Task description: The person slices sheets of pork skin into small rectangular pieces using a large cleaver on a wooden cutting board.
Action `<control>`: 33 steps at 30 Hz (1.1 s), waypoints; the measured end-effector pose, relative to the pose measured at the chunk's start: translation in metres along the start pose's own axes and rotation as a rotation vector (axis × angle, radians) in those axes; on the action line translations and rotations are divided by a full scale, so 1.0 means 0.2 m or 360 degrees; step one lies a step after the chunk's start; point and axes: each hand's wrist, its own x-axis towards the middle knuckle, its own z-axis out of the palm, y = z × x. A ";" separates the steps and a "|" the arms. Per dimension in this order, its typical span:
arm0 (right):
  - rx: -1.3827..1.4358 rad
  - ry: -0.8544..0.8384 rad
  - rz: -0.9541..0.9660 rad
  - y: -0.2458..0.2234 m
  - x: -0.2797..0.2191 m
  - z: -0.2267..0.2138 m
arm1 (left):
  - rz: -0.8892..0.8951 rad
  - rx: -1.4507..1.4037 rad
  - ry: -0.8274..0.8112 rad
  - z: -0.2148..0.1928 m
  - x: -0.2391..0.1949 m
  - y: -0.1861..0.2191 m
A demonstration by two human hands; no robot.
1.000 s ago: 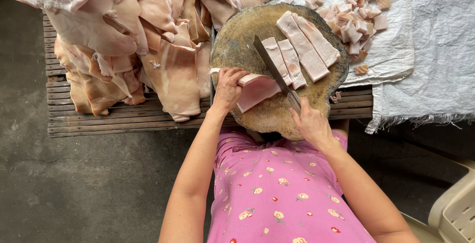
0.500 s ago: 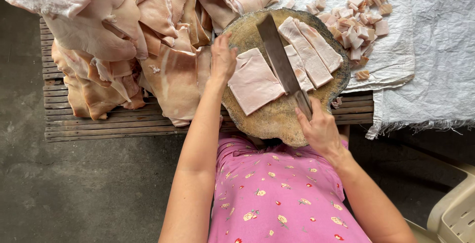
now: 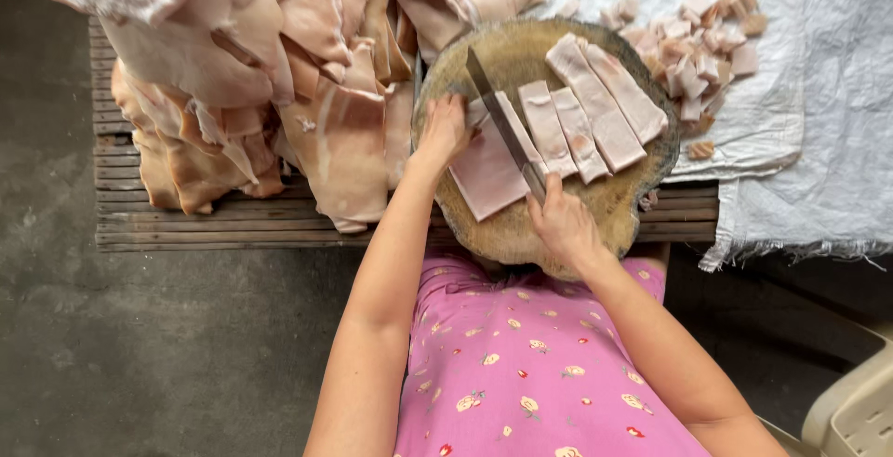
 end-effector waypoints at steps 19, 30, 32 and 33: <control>0.0228 -0.0030 -0.0038 -0.12 0.44 -0.05 | -0.0187 0.0041 -0.0025 -0.02 -0.20 0.23; 0.0414 0.0020 -0.0070 -0.03 -0.21 -0.44 | 0.0204 0.0005 0.0322 -0.09 -0.47 0.21; 0.0453 0.0254 -0.0296 -0.03 -0.29 -0.44 | 0.0234 0.0023 0.0351 -0.13 -0.54 0.25; 0.0512 0.0361 -0.0372 -0.02 -0.33 -0.43 | 0.0245 0.0034 0.0363 -0.14 -0.57 0.27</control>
